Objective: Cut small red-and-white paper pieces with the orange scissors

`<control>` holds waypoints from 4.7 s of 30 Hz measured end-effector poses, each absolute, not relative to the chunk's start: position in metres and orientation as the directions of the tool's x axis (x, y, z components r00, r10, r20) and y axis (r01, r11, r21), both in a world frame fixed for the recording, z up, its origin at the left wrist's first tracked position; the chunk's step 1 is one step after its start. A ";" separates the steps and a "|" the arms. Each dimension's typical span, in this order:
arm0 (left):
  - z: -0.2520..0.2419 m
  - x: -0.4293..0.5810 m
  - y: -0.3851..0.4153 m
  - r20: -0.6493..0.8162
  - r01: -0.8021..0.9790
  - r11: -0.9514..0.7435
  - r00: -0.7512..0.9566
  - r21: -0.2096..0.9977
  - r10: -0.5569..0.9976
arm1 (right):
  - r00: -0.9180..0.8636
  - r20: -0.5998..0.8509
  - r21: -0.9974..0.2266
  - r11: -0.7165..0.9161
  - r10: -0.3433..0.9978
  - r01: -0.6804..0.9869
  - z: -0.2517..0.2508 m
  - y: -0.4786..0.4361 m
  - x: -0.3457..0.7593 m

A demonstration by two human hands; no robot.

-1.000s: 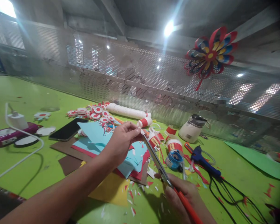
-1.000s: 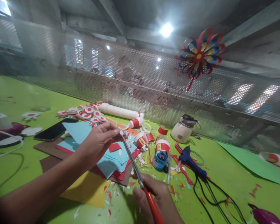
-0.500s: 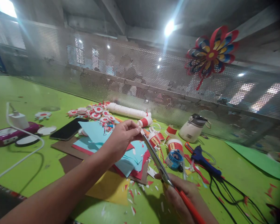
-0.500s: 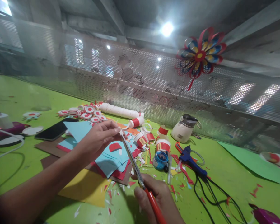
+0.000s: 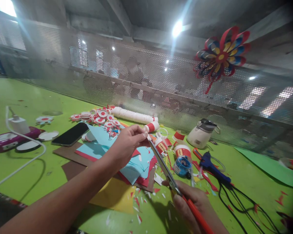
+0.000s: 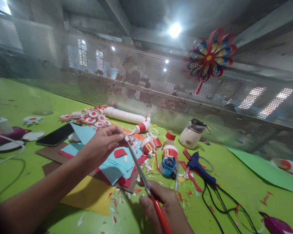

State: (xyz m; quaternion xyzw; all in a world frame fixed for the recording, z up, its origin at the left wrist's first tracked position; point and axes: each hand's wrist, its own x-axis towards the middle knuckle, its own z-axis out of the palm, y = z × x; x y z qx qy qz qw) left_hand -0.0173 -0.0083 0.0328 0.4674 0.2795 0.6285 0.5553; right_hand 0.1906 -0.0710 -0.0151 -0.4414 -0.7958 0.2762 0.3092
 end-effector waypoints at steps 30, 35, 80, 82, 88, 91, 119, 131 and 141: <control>0.034 -0.017 -0.009 0.264 -0.418 -0.221 0.047 0.881 0.963 | -0.422 0.258 -0.731 0.462 0.869 0.502 -0.008 -0.072 0.188; 0.033 -0.017 -0.008 0.267 -0.426 -0.225 0.042 0.876 0.963 | -0.406 0.274 -0.714 0.467 0.872 0.522 -0.010 -0.073 0.187; 0.015 -0.007 -0.006 0.234 -0.447 -0.236 -0.061 0.863 0.970 | -0.376 0.337 -0.611 0.504 0.863 0.611 -0.011 -0.069 0.185; 0.016 -0.007 -0.007 0.238 -0.460 -0.249 -0.083 0.852 0.968 | -0.382 0.356 -0.596 0.521 0.853 0.611 -0.012 -0.069 0.185; 0.018 -0.007 -0.007 0.236 -0.473 -0.263 -0.118 0.841 0.965 | -0.378 0.389 -0.573 0.542 0.840 0.615 -0.013 -0.068 0.185; 0.018 -0.005 -0.009 0.196 -0.459 -0.225 -0.111 0.859 0.974 | -0.377 0.393 -0.567 0.544 0.839 0.618 -0.013 -0.067 0.185; 0.017 0.003 -0.010 0.227 -0.519 -0.283 -0.170 0.806 0.959 | -0.360 0.344 -0.588 0.498 0.867 0.638 -0.013 -0.068 0.184; 0.015 0.004 -0.009 0.228 -0.516 -0.294 -0.189 0.804 0.955 | -0.359 0.322 -0.582 0.482 0.876 0.655 -0.015 -0.068 0.184; 0.013 0.005 -0.007 0.247 -0.512 -0.308 -0.186 0.802 0.951 | -0.359 0.346 -0.603 0.499 0.867 0.623 -0.016 -0.067 0.184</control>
